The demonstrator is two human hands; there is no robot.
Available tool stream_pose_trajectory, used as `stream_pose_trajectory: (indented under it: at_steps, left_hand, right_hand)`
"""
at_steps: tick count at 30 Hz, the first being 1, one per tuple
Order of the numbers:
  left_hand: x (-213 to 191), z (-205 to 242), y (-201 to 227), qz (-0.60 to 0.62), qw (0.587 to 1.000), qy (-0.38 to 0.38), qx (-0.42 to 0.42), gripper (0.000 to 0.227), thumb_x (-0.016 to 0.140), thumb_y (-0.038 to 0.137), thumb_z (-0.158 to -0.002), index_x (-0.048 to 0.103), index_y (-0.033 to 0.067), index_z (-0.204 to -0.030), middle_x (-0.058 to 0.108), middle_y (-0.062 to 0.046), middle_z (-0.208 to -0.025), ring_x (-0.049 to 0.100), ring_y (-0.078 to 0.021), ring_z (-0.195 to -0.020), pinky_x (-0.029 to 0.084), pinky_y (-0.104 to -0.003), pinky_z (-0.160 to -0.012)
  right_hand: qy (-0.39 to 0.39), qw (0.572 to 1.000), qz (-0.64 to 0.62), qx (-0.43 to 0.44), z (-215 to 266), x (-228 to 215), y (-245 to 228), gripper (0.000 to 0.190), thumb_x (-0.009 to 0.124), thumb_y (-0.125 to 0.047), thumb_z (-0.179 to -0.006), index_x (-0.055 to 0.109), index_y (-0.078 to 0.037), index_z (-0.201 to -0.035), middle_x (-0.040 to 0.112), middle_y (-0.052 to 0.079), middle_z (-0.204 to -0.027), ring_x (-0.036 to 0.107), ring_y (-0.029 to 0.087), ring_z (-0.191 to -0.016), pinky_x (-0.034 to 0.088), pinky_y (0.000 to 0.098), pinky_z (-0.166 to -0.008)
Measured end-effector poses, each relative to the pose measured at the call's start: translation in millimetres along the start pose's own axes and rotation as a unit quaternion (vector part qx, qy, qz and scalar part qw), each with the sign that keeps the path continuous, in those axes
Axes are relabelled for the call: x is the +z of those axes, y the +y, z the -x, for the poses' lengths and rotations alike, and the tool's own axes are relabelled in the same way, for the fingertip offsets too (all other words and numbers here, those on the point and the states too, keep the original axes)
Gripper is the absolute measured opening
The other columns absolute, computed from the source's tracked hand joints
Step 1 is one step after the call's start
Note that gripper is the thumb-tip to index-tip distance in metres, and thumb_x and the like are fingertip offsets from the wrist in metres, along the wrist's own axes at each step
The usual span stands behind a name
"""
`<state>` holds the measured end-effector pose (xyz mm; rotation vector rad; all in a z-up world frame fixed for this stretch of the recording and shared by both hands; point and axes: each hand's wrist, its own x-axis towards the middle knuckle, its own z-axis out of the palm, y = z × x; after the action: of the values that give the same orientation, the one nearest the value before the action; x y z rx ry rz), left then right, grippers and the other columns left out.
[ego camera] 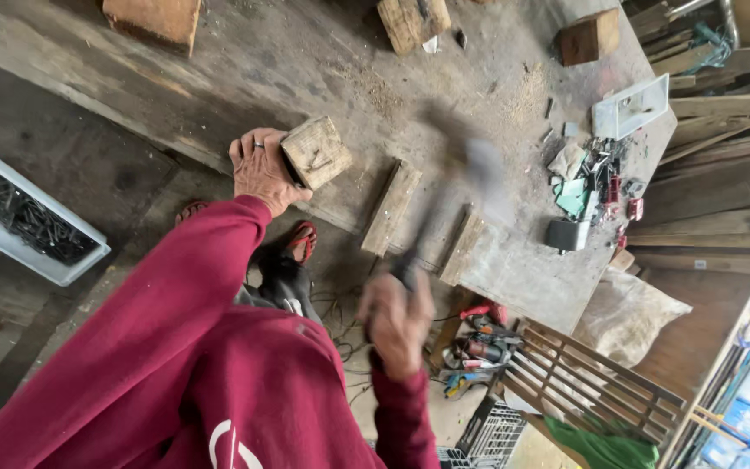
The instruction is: The person uses a hammer to remove nails from various wood blocks on a workbench, handling the blocks one by one and pulling the nails out.
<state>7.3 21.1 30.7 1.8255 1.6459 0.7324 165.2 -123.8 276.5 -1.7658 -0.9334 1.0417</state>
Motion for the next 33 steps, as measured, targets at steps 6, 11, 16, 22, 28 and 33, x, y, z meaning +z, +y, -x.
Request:
stream_pose_trajectory:
  at_steps: [6, 11, 16, 22, 28, 33]
  left_hand:
    - [7, 7, -8, -0.010, 1.000, 0.004, 0.017, 0.111, 0.098, 0.049, -0.052, 0.032, 0.0162, -0.136, 0.044, -0.008, -0.135, 0.036, -0.0311, -0.132, 0.021, -0.054, -0.112]
    - [14, 5, -4, 0.001, 1.000, -0.005, 0.008, 0.113, 0.098, 0.052, -0.049, 0.034, 0.0141, -0.134, 0.044, -0.012, -0.132, 0.036, -0.0333, -0.131, 0.021, -0.056, -0.112]
    - [8, 3, -5, 0.006, 1.000, 0.005, 0.013, 0.111, 0.097, 0.051, -0.052, 0.035, 0.0137, -0.136, 0.046, -0.012, -0.134, 0.037, -0.0334, -0.134, 0.022, -0.055, -0.114]
    - [5, 2, -7, 0.025, 0.999, 0.020, 0.028, 0.109, 0.098, 0.046, -0.054, 0.036, 0.0135, -0.137, 0.047, -0.012, -0.135, 0.038, -0.0348, -0.131, 0.022, -0.055, -0.112]
    - [-5, -4, 0, 0.021, 1.000, 0.013, 0.010, 0.109, 0.098, 0.044, -0.052, 0.037, 0.0147, -0.137, 0.047, -0.012, -0.133, 0.040, -0.0351, -0.131, 0.023, -0.056, -0.112]
    - [0, -1, -1, 0.031, 0.999, 0.019, 0.016, 0.110, 0.098, 0.043, -0.054, 0.036, 0.0130, -0.140, 0.047, -0.012, -0.135, 0.041, -0.0345, -0.131, 0.023, -0.055, -0.115]
  right_hand:
    - [-0.119, 0.972, -0.013, -0.203, -4, -5, 19, 0.027, 0.066, -0.033, -0.103, 0.058, -0.007, -0.110, 0.063, 0.006, -0.077, 0.059, 0.016, -0.062, 0.052, 0.0342, -0.054]
    - [-0.084, 0.978, 0.149, 0.121, -5, 21, 36, 0.021, 0.061, -0.025, -0.103, 0.058, -0.005, -0.098, 0.058, 0.006, -0.065, 0.053, 0.013, -0.051, 0.043, 0.0306, -0.044]
    - [0.006, 0.987, -0.114, -0.112, 8, -9, -16, 0.031, 0.057, -0.034, -0.103, 0.057, -0.003, -0.105, 0.064, 0.009, -0.067, 0.058, 0.018, -0.051, 0.047, 0.0284, -0.044]
    - [-0.113, 0.972, 0.118, -0.166, -5, 22, 5, 0.040, 0.058, -0.046, -0.103, 0.064, -0.007, -0.107, 0.063, 0.006, -0.076, 0.058, 0.016, -0.065, 0.048, 0.0270, -0.059]
    - [-0.028, 0.981, 0.181, 0.063, -10, 23, -11, 0.022, 0.066, -0.026, -0.102, 0.064, -0.004, -0.099, 0.060, 0.001, -0.070, 0.051, 0.006, -0.059, 0.043, 0.0263, -0.050]
    - [-0.009, 0.956, -0.153, -0.252, 5, 10, -39, 0.035, 0.071, -0.037, -0.100, 0.056, -0.006, -0.110, 0.062, 0.003, -0.076, 0.057, 0.012, -0.060, 0.048, 0.0314, -0.054]
